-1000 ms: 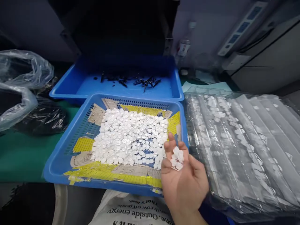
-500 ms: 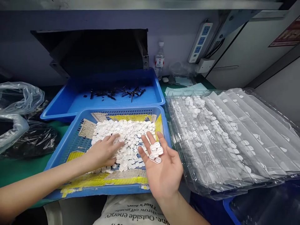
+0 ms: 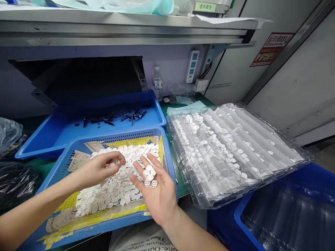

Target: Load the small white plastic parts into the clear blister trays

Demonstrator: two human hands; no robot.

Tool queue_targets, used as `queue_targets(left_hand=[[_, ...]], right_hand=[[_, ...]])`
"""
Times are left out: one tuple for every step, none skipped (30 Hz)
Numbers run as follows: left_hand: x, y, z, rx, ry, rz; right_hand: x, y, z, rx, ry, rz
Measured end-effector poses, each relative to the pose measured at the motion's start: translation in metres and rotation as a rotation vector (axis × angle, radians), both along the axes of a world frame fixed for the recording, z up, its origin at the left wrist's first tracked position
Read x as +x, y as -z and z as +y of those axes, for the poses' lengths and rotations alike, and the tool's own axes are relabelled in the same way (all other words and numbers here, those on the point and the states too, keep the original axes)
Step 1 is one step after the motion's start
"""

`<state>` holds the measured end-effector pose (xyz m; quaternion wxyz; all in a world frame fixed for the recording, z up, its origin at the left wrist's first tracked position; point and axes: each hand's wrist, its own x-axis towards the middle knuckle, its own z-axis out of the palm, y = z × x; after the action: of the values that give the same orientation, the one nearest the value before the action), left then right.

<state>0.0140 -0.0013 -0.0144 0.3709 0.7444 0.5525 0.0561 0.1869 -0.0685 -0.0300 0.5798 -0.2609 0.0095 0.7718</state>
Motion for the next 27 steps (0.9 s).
queue_targets(left_hand=[[0.006, -0.005, 0.001, -0.07, -0.051, -0.061], [0.011, -0.009, 0.001, -0.139, -0.097, -0.117], [0.016, -0.011, 0.001, -0.192, -0.132, -0.167], [0.02, -0.011, 0.002, -0.226, -0.155, -0.21], [0.023, -0.009, 0.002, -0.244, -0.163, -0.245], [0.024, -0.007, 0.003, -0.252, -0.164, -0.27], [0.025, -0.003, 0.003, -0.256, -0.16, -0.287], [0.024, 0.0, 0.004, -0.263, -0.152, -0.299], [0.022, 0.002, 0.005, -0.272, -0.142, -0.305], [0.021, 0.004, 0.006, -0.279, -0.13, -0.308], [0.019, 0.005, 0.006, -0.282, -0.118, -0.309], [0.017, 0.006, 0.007, -0.282, -0.106, -0.31], [0.016, 0.006, 0.007, -0.281, -0.095, -0.31], [0.016, 0.005, 0.006, -0.277, -0.089, -0.307], [0.016, 0.005, 0.006, -0.275, -0.084, -0.305], [0.016, 0.005, 0.005, -0.277, -0.08, -0.303], [0.017, 0.006, 0.004, -0.28, -0.078, -0.302], [0.018, 0.006, 0.003, -0.285, -0.076, -0.3], [0.019, 0.007, 0.003, -0.29, -0.072, -0.3], [0.019, 0.008, 0.002, -0.294, -0.068, -0.304], [0.02, 0.009, 0.002, -0.296, -0.064, -0.313], [0.02, 0.009, 0.002, -0.297, -0.061, -0.329], [0.02, 0.01, 0.002, -0.299, -0.06, -0.351], [0.019, 0.01, 0.002, -0.306, -0.064, -0.378], [0.019, 0.01, 0.003, -0.321, -0.071, -0.406], [0.018, 0.01, 0.003, -0.346, -0.081, -0.436], [0.017, 0.009, 0.003, -0.376, -0.093, -0.467]], right_hand=[[0.0, 0.0, 0.0, 0.002, 0.002, -0.012], [-0.001, 0.0, 0.0, 0.007, 0.006, -0.018], [-0.001, 0.0, -0.001, 0.014, 0.012, -0.018], [-0.001, 0.001, -0.001, 0.021, 0.017, -0.014], [-0.002, 0.001, -0.001, 0.026, 0.018, -0.01], [-0.002, 0.001, -0.002, 0.03, 0.018, -0.009], [-0.002, 0.002, -0.002, 0.029, 0.018, -0.013], [-0.002, 0.003, -0.002, 0.023, 0.014, -0.018], [-0.002, 0.003, -0.001, 0.015, 0.008, -0.022], [-0.002, 0.004, -0.001, 0.005, 0.002, -0.027], [-0.002, 0.004, 0.0, -0.005, -0.003, -0.031], [-0.002, 0.005, 0.0, -0.013, -0.008, -0.034], [-0.002, 0.006, 0.0, -0.017, -0.011, -0.037], [-0.002, 0.007, 0.001, -0.019, -0.008, -0.041], [-0.002, 0.008, 0.001, -0.019, -0.003, -0.045], [-0.002, 0.008, 0.001, -0.018, 0.0, -0.046], [-0.002, 0.009, 0.0, -0.017, 0.002, -0.046], [-0.002, 0.009, 0.0, -0.017, 0.002, -0.045], [-0.003, 0.009, 0.0, -0.019, 0.001, -0.044], [-0.003, 0.008, 0.0, -0.021, 0.0, -0.042], [-0.003, 0.008, 0.0, -0.024, -0.001, -0.039], [-0.003, 0.007, 0.0, -0.029, -0.003, -0.035], [-0.003, 0.007, 0.0, -0.034, -0.004, -0.032], [-0.003, 0.007, 0.0, -0.043, -0.004, -0.033], [-0.003, 0.007, 0.001, -0.053, -0.003, -0.041], [-0.002, 0.008, 0.001, -0.065, -0.004, -0.06], [-0.002, 0.01, 0.001, -0.077, -0.005, -0.09]])
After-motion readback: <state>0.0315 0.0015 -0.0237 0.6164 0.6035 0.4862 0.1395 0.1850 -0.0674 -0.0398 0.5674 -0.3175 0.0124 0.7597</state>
